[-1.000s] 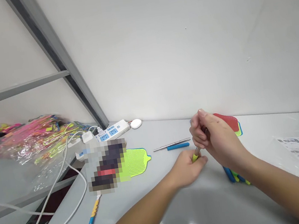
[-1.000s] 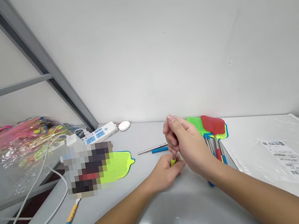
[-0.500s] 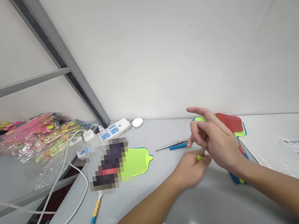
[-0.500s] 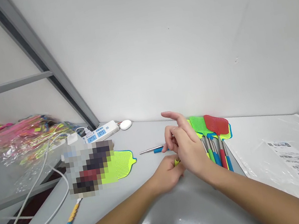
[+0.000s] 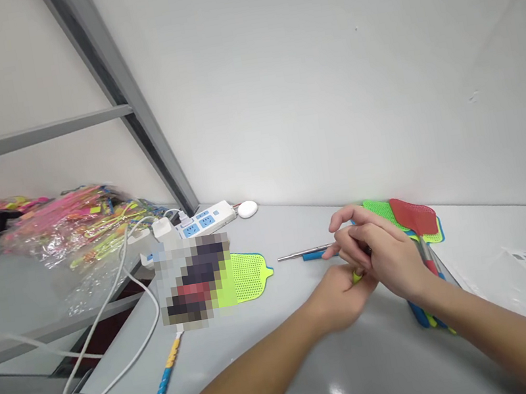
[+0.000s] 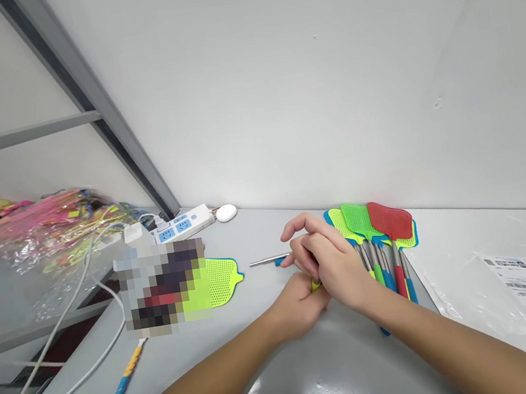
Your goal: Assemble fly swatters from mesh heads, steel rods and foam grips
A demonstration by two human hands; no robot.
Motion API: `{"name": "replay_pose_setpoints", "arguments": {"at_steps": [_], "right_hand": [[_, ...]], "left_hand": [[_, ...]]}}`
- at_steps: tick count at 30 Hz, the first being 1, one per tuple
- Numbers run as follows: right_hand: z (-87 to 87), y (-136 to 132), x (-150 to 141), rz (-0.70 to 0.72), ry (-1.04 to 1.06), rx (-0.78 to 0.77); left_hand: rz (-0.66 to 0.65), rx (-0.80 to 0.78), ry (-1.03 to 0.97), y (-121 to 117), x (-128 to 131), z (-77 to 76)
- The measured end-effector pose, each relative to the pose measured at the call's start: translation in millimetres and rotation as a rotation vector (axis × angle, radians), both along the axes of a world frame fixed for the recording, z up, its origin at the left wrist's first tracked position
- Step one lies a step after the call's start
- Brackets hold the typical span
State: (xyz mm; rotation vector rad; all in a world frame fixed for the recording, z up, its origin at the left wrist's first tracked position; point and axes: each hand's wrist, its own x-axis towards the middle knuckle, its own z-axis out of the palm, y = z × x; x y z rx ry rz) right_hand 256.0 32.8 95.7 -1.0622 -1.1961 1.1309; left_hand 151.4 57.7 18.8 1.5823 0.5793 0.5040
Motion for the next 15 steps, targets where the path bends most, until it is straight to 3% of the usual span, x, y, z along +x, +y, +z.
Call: {"name": "replay_pose_setpoints", "arguments": {"at_steps": [6, 10, 15], "right_hand": [[-2.4, 7, 3, 0.086, 0.023, 0.028], [-9.1, 0, 9, 0.068, 0.009, 0.109], [-14.0, -14, 21, -0.017, -0.305, 0.219]], "left_hand": [[0.011, -0.008, 0.013, 1, 0, -2.3], [0.054, -0.006, -0.022, 3, 1, -5.3], [0.083, -0.026, -0.063, 4, -1, -0.6]]}}
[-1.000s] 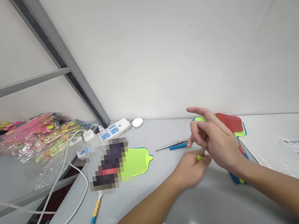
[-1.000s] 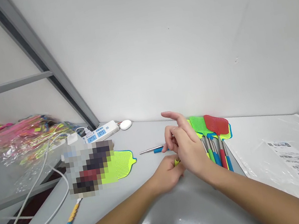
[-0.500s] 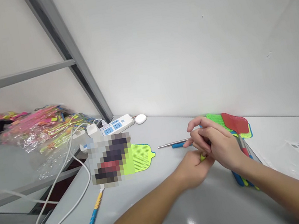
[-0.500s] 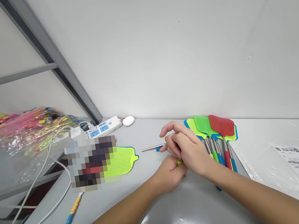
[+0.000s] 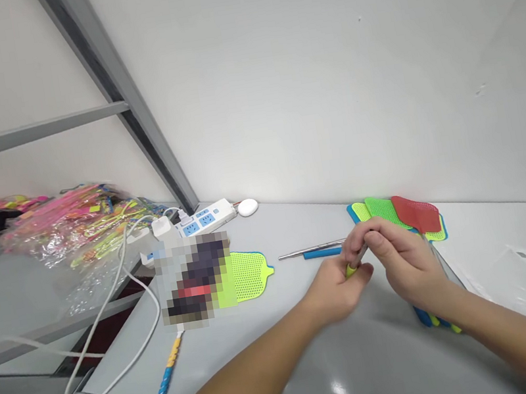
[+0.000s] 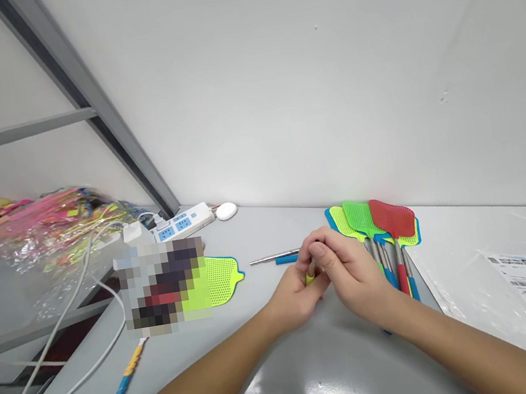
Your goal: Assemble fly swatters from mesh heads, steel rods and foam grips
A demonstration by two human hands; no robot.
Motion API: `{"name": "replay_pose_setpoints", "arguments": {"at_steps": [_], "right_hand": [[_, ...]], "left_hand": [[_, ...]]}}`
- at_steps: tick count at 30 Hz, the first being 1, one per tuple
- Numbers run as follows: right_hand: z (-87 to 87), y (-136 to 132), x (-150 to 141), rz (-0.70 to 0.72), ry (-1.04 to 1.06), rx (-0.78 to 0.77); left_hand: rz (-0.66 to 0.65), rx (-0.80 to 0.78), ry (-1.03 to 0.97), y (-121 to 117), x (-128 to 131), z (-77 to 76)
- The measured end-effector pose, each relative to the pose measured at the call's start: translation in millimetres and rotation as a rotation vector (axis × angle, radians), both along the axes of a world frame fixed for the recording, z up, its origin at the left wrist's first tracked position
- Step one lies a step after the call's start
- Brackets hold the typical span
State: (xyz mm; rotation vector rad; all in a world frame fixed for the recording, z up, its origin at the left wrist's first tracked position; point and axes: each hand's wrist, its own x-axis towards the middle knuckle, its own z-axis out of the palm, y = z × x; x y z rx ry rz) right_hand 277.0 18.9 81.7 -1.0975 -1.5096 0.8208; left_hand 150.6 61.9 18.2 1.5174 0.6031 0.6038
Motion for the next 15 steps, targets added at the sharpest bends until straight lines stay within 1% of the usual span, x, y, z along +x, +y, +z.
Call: {"name": "replay_pose_setpoints", "arguments": {"at_steps": [2, 4, 5, 9, 11, 13, 15], "right_hand": [[2.4, -1, 4, -0.026, -0.029, 0.028], [6.9, -1, 8, -0.061, 0.035, 0.056], [9.6, 0, 10, -0.094, 0.085, 0.072], [20.5, 1, 14, -0.273, 0.282, 0.13], [22.0, 0, 13, -0.354, 0.342, 0.173], [18.2, -3, 13, -0.405, 0.364, 0.223], [9.2, -6, 16, -0.427, 0.311, 0.251]], "left_hand": [[-0.01, 0.041, 0.006, 0, -2, 2.2], [0.014, 0.092, -0.006, 0, -4, 3.0], [0.023, 0.091, -0.029, 0, -4, 2.7], [0.029, -0.06, -0.189, 8, -1, -0.5], [0.062, -0.11, -0.244, 13, -1, -0.4], [0.113, -0.208, -0.298, 19, -3, 2.3], [0.168, -0.375, -0.386, 25, -7, 7.9]]}}
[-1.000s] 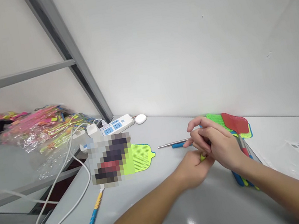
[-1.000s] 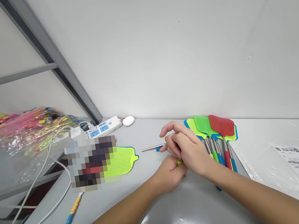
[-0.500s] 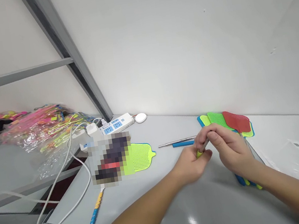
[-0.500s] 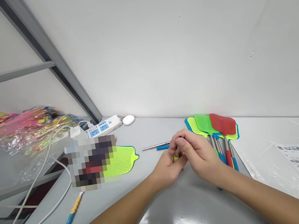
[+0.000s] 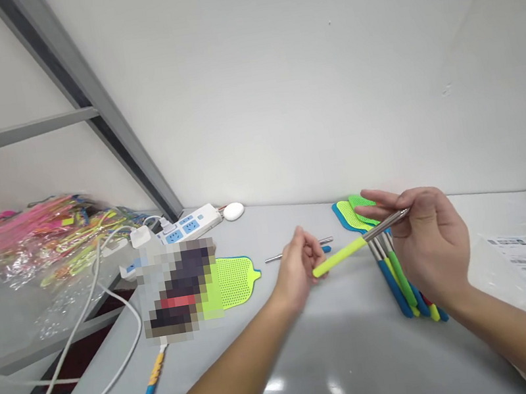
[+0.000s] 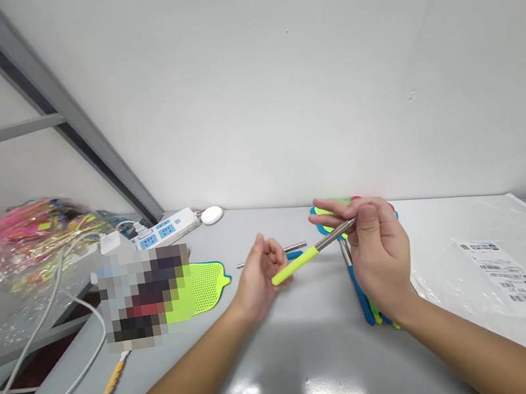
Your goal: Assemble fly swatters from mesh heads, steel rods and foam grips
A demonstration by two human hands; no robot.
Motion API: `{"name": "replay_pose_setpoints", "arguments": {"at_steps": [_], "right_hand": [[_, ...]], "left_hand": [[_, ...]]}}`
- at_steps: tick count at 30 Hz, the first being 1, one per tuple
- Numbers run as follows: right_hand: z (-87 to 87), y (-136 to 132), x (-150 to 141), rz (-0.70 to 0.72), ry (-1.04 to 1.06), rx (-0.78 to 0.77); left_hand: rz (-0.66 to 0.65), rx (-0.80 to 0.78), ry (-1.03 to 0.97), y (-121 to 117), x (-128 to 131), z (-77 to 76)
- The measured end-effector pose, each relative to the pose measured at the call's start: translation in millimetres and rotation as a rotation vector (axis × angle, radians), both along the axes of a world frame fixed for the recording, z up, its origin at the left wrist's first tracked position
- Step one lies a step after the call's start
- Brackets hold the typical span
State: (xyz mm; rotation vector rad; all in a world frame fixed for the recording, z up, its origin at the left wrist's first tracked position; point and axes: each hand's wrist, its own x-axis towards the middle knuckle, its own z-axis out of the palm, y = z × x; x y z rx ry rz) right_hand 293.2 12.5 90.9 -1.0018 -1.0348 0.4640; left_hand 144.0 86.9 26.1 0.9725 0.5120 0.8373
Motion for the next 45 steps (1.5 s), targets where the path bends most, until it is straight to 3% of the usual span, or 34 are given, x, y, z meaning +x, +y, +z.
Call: {"name": "replay_pose_setpoints", "arguments": {"at_steps": [4, 9, 13, 19, 25, 35, 40, 45], "right_hand": [[-21.6, -12, 25, -0.049, -0.441, -0.158], [-26.3, -26, 53, 0.093, -1.013, -0.392], [-27.0, -28, 48, 0.131, -1.263, -0.427], [-36.0, -25, 40, 0.201, -1.432, -0.41], [-30.8, -18, 32, 0.187, -1.532, -0.439], [-31.4, -4, 23, 0.162, -1.458, -0.349], [-26.9, 1, 35, 0.188, -1.356, -0.385], [-3.0, 9, 34, 0.244, -1.377, -0.203]], "left_hand": [[0.132, -0.199, -0.163, 11, -12, 14.3], [0.204, -0.157, -0.225, 21, -21, 23.4], [0.213, -0.083, -0.22, 25, -22, 23.8], [0.102, -0.044, -0.144, 28, -22, 19.3], [-0.015, -0.082, -0.077, 29, -25, 15.5], [-0.026, -0.083, 0.002, 28, -24, 19.3], [-0.06, 0.192, 0.304, 25, -27, 28.2], [-0.135, 0.467, 0.622, 10, -53, 57.0]]}}
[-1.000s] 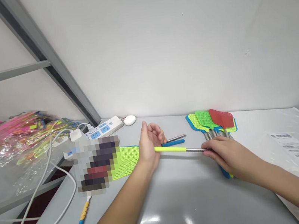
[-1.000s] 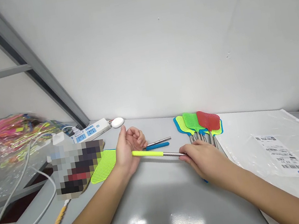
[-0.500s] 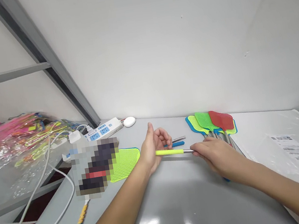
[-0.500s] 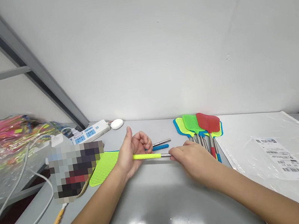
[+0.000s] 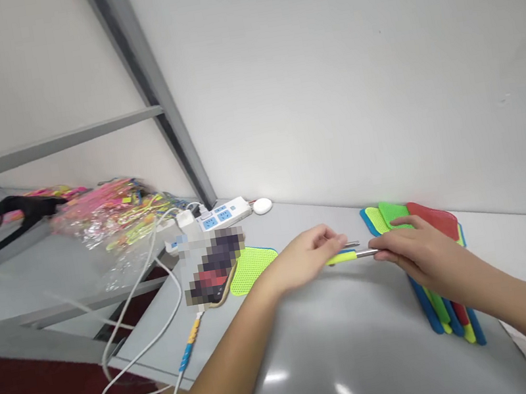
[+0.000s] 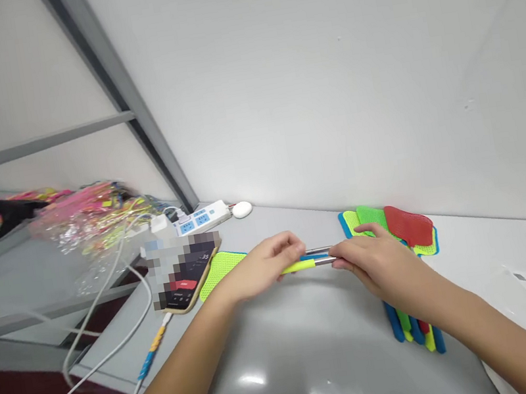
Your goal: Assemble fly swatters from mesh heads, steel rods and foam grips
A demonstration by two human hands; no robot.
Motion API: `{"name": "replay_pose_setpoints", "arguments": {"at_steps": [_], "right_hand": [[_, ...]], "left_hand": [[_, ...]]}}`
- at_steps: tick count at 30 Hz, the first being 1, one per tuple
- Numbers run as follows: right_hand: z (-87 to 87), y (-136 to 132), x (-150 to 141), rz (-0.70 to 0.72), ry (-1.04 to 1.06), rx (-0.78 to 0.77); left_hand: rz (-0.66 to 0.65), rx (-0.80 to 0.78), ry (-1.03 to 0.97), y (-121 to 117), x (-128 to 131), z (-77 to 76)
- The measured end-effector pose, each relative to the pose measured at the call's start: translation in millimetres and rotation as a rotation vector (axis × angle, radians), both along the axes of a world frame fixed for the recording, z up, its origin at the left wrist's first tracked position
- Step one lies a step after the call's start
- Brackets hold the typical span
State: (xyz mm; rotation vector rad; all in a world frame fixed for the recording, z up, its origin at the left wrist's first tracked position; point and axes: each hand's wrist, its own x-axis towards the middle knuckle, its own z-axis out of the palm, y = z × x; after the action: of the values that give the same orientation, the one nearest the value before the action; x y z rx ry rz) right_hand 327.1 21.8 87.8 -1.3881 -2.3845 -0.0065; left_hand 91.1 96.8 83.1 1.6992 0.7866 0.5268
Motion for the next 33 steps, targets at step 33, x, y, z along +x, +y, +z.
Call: {"name": "replay_pose_setpoints", "arguments": {"at_steps": [33], "right_hand": [[-68.0, -85, -112, 0.124, -0.127, -0.097]], "left_hand": [[0.728, -0.544, -0.915, -110, -84, -66.3]]}}
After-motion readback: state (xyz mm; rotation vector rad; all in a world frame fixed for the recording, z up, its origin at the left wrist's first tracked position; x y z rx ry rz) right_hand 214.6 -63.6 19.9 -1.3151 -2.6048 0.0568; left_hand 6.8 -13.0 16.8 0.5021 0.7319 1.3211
